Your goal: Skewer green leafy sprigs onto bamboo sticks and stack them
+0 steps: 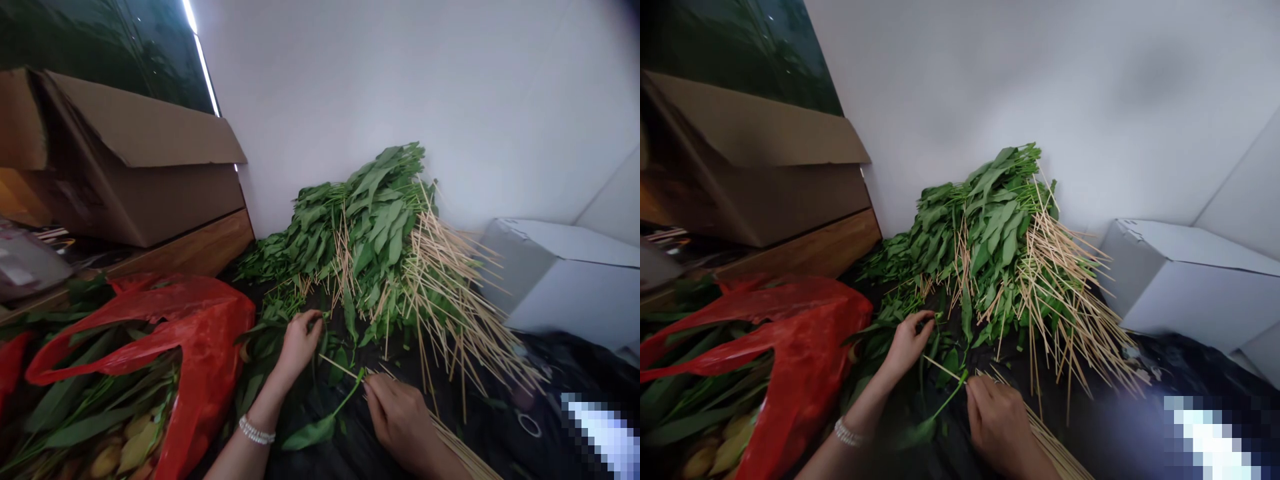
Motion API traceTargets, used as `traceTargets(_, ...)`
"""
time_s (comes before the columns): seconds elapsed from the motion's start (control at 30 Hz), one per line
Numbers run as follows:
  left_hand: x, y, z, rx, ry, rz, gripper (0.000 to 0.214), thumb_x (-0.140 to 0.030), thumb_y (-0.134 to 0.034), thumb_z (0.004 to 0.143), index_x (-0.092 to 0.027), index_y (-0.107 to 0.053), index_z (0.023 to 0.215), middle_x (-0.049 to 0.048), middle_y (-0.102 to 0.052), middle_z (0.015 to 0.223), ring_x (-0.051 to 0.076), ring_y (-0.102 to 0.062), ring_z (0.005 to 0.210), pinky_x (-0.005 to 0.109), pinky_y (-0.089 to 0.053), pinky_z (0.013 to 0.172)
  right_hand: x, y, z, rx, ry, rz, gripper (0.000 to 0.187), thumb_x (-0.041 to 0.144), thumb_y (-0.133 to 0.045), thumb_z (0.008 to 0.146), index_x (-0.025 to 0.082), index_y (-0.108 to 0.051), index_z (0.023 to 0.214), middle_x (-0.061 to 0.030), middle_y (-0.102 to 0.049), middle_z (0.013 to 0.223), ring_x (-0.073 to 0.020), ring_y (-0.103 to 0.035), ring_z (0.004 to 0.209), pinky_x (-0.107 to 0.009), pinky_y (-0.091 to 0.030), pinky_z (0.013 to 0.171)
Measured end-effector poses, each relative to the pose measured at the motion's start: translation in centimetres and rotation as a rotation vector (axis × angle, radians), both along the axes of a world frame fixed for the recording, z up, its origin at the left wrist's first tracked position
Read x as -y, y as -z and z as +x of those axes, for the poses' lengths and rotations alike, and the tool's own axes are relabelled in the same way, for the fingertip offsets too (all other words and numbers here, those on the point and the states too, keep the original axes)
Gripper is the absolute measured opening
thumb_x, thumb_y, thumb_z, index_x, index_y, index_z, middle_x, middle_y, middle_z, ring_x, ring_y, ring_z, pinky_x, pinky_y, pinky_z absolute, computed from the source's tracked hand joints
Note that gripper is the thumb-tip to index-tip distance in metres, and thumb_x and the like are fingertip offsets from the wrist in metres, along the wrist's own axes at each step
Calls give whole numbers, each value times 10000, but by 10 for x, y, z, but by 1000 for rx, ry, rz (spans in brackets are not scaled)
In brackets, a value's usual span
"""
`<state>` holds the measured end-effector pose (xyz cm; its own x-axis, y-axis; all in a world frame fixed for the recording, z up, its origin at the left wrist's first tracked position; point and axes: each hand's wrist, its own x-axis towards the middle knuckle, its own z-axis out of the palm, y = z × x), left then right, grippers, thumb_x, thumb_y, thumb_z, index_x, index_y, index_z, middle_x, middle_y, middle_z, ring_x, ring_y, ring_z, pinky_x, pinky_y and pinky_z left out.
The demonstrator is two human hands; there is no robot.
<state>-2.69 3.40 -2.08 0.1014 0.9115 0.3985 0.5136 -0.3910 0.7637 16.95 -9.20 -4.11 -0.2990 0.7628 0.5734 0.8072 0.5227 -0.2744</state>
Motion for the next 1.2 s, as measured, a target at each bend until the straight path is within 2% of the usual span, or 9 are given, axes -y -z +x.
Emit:
traceTargets(0.1, 0, -4, 1, 317, 87, -160, 229, -347, -580, 778, -165, -653, 895, 51, -685, 865, 184, -612, 808, 268, -450, 734, -2, -1, 1, -59, 28, 18, 202, 171, -357, 926, 196, -539, 843, 5, -561, 672, -119, -555, 584, -238, -361, 590)
traceTargets(0.2, 3, -9, 3, 573, 209, -393, 353, -413, -633, 741, -156, -635, 983, 54, -697, 845, 170, -628, 764, 267, -467, 721, -4, 2, 4, -103, 64, 54, 213, 166, -341, 932, 182, -552, 948, -16, -606, 742, -123, -601, 640, -228, -412, 632)
traceTargets(0.27, 6, -10, 4, 655, 274, -518, 424, -421, -682, 703, -153, -631, 1028, 61, -704, 850, 167, -636, 751, 271, -473, 728, -6, 5, 6, -106, 93, 74, 237, 161, -330, 931, 173, -553, 1010, -35, -630, 800, -130, -624, 682, -229, -442, 659)
traceTargets(0.37, 10, -11, 7, 687, 327, -606, 377, -396, -720, 680, -135, -663, 945, 66, -706, 830, 157, -634, 740, 267, -469, 740, -7, 7, 8, -94, 134, 71, 268, 159, -318, 930, 166, -555, 1053, -51, -648, 840, -137, -643, 711, -233, -474, 679)
traceTargets(0.57, 12, -10, 8, 691, 357, -595, 322, -342, -763, 647, -129, -696, 879, 56, -700, 821, 136, -612, 734, 267, -447, 786, -8, 5, 9, -90, 175, 78, 285, 172, -316, 927, 173, -578, 1040, -56, -665, 829, -143, -658, 713, -230, -502, 673)
traceTargets(0.93, 14, -14, 8, 687, 362, -583, 298, -292, -788, 619, -140, -707, 862, 19, -673, 741, 95, -556, 644, 222, -425, 669, -9, 10, 10, -76, 163, 57, 291, 167, -318, 926, 162, -583, 1046, -65, -666, 854, -144, -661, 737, -237, -508, 708)
traceTargets(1.2, 13, -12, 8, 688, 333, -604, 313, -274, -815, 566, -124, -715, 822, 36, -671, 694, 103, -549, 609, 229, -424, 635, -8, 12, 10, -69, 156, 18, 300, 130, -321, 905, 167, -578, 1055, -62, -664, 837, -156, -663, 769, -250, -507, 721)
